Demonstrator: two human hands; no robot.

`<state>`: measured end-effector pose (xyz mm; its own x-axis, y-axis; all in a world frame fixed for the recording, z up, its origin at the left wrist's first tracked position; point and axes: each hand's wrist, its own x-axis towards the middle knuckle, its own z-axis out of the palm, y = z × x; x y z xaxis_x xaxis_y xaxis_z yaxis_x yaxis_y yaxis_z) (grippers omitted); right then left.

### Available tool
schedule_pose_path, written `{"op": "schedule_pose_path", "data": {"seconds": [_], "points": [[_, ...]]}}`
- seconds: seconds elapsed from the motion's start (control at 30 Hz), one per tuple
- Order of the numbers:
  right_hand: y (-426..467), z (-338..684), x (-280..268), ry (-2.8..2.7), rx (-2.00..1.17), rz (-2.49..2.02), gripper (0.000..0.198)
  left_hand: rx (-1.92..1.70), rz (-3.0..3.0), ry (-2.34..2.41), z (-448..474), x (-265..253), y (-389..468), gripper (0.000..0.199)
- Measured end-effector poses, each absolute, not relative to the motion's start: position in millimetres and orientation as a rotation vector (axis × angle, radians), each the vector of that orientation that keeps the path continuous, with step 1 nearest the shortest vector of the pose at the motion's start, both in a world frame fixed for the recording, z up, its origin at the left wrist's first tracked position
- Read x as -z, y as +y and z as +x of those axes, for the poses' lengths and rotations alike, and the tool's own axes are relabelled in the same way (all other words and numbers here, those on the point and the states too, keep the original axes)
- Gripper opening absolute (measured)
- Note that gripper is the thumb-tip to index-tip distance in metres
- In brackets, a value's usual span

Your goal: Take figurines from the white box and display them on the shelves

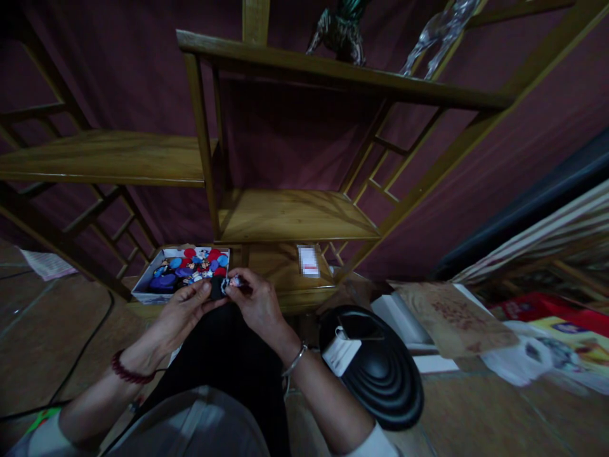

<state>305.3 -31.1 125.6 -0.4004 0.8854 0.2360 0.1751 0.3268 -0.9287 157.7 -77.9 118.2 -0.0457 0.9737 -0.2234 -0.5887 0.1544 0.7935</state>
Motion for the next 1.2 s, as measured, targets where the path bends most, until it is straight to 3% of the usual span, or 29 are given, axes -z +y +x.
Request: {"op": "schedule_pose_path", "data": {"seconds": [0.43, 0.77, 1.2], "points": [[-32, 306, -137, -2.078, -0.82, -0.93, 0.012, -1.358, 0.527, 0.909, 156, -118, -79, 0.019], [-30, 313, -135, -2.313, -0.623, -0.682, 0.02, -1.366, 0.514, 0.882, 160, -112, -82, 0.017], [-38, 314, -128, -2.023, -0.927, -0.993, 0.01, -1.366, 0.624, 0.985, 166, -109, -85, 0.028]]}}
